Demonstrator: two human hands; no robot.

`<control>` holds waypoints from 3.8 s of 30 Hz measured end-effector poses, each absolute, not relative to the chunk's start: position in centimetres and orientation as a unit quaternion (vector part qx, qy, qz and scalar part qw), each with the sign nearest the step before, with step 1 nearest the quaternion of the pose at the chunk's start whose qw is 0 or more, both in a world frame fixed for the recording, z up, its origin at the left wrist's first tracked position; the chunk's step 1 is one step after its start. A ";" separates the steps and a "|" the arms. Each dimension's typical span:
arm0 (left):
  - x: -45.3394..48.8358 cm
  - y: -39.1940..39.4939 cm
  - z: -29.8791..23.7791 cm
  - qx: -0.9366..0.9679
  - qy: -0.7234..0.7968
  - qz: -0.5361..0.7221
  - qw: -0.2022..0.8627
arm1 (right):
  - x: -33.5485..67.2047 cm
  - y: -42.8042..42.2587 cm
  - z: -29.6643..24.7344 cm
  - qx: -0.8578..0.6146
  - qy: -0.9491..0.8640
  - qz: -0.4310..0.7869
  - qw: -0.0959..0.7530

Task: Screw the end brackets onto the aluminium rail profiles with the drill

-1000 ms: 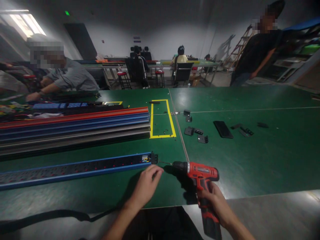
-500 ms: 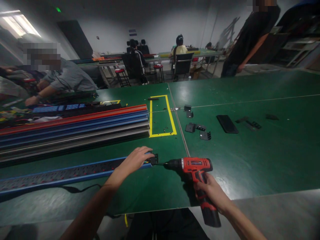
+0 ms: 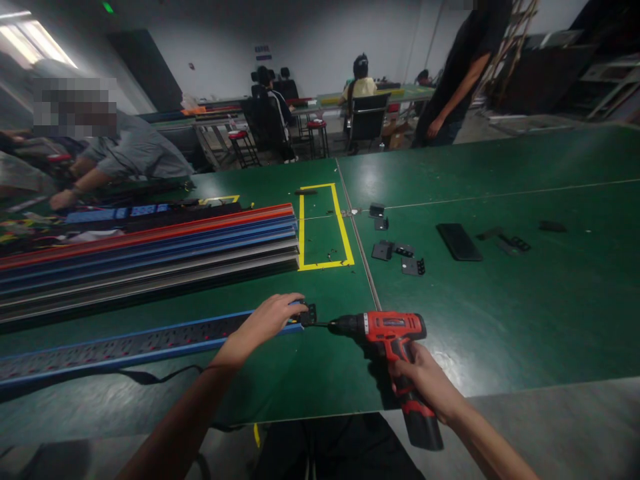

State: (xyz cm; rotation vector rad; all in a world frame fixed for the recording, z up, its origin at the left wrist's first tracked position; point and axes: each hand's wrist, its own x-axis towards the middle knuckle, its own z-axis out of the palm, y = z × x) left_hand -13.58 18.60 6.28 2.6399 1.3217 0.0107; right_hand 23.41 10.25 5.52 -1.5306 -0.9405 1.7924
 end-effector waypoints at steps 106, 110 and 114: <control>-28.7 12.7 3.8 0.691 0.720 0.055 -0.034 | 22.4 15.5 6.9 -0.672 -0.652 0.348 0.026; -28.7 12.7 3.8 0.684 0.727 0.048 -0.032 | 22.4 15.4 6.9 -0.668 -0.664 0.334 0.032; -28.8 12.7 3.8 0.685 0.726 0.049 -0.032 | 22.2 15.3 7.3 -0.674 -0.659 0.331 0.037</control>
